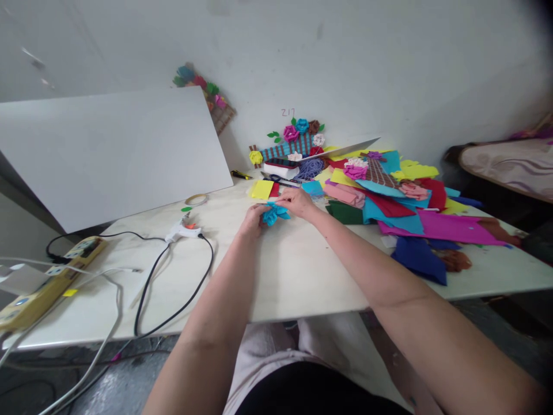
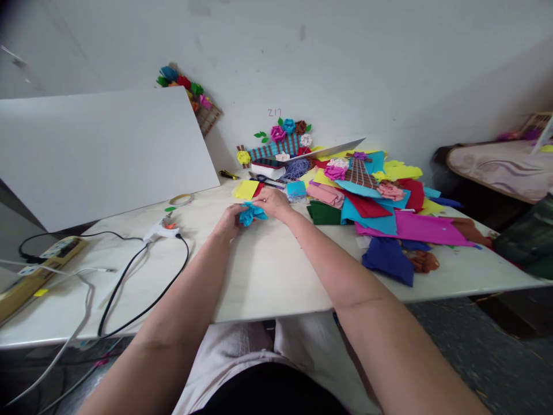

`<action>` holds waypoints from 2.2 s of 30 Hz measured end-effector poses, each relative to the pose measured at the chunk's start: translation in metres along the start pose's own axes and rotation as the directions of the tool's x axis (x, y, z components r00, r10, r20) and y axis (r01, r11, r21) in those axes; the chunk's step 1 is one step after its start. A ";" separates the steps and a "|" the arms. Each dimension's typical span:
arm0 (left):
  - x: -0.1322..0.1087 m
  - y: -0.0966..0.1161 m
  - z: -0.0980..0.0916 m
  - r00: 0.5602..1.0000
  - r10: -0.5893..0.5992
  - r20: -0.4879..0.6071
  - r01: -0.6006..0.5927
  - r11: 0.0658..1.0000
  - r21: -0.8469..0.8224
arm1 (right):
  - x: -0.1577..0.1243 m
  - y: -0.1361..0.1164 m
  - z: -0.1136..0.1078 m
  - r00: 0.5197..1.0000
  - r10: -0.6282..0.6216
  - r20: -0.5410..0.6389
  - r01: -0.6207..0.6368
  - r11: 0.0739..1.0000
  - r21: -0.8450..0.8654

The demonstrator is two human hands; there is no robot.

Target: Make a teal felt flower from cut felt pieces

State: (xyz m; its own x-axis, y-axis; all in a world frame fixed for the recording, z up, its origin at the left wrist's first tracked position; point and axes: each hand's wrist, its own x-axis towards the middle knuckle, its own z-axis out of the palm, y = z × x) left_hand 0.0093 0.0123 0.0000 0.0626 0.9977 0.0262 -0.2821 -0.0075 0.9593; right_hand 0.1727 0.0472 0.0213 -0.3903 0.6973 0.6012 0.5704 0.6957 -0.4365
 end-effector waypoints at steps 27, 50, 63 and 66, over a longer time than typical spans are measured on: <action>-0.002 -0.002 -0.002 0.999 0.040 0.022 -0.042 0.997 0.068 | 0.002 0.010 0.007 0.997 0.068 0.042 -0.074 0.982 0.173; 0.004 0.033 -0.002 0.878 0.085 -0.471 -0.085 0.996 0.021 | -0.009 0.001 0.003 0.957 0.272 -0.098 -0.255 0.954 0.160; -0.046 0.088 -0.067 0.672 0.336 -0.660 -0.240 0.942 0.234 | 0.010 -0.072 0.057 0.847 0.476 0.239 -0.481 0.491 0.726; -0.064 0.095 -0.085 0.544 0.336 -0.769 -0.307 0.932 0.191 | 0.018 -0.098 0.081 0.828 0.480 0.291 -0.524 0.476 0.706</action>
State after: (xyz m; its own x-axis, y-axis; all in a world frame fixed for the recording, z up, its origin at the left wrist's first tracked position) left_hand -0.1031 -0.0468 0.0660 -0.7969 0.5918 0.1209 -0.0992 -0.3257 0.9402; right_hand 0.0509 0.0060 0.0206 -0.2597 0.9611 0.0937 -0.0343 0.0878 -0.9955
